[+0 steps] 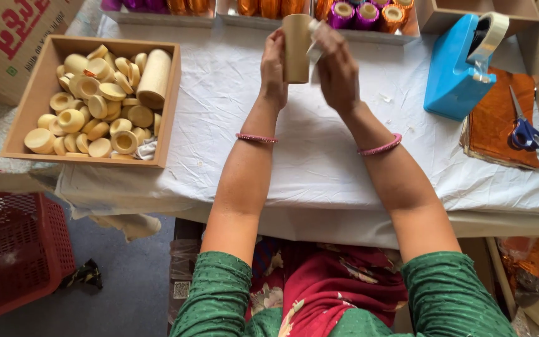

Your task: Clean and inspect small cylindrical cardboard or plastic cores using a cloth.

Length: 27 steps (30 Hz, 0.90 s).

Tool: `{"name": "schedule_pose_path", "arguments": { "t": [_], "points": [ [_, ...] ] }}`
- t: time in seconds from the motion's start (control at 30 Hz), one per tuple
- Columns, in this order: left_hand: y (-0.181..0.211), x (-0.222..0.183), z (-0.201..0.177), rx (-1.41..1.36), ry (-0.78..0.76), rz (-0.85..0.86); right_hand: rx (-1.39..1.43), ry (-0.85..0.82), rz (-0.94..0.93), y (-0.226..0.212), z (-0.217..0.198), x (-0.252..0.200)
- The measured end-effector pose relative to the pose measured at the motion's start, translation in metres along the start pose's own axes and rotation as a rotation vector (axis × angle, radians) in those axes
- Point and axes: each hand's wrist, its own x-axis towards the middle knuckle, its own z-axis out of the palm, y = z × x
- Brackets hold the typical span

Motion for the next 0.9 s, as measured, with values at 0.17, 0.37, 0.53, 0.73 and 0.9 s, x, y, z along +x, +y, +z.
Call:
{"name": "schedule_pose_path", "arguments": {
  "t": [0.17,0.37,0.53,0.73,0.9],
  "points": [
    [-0.018,0.023,-0.029,-0.274,-0.253,-0.017,-0.410,-0.125,-0.509,-0.069,-0.006,0.016],
    [0.002,0.000,0.012,0.125,-0.145,-0.294,-0.355,0.129,-0.200,-0.014,-0.007,0.009],
    [0.003,0.005,-0.006,-0.059,-0.021,-0.038,-0.205,0.076,-0.166,-0.017,-0.004,0.004],
    [0.029,-0.013,0.019,0.047,-0.047,-0.307,-0.490,-0.009,-0.433,-0.072,-0.014,0.021],
    [-0.002,0.001,0.003,0.085,-0.144,-0.101,-0.153,0.148,-0.092,-0.006,-0.005,0.004]
  ]
}}
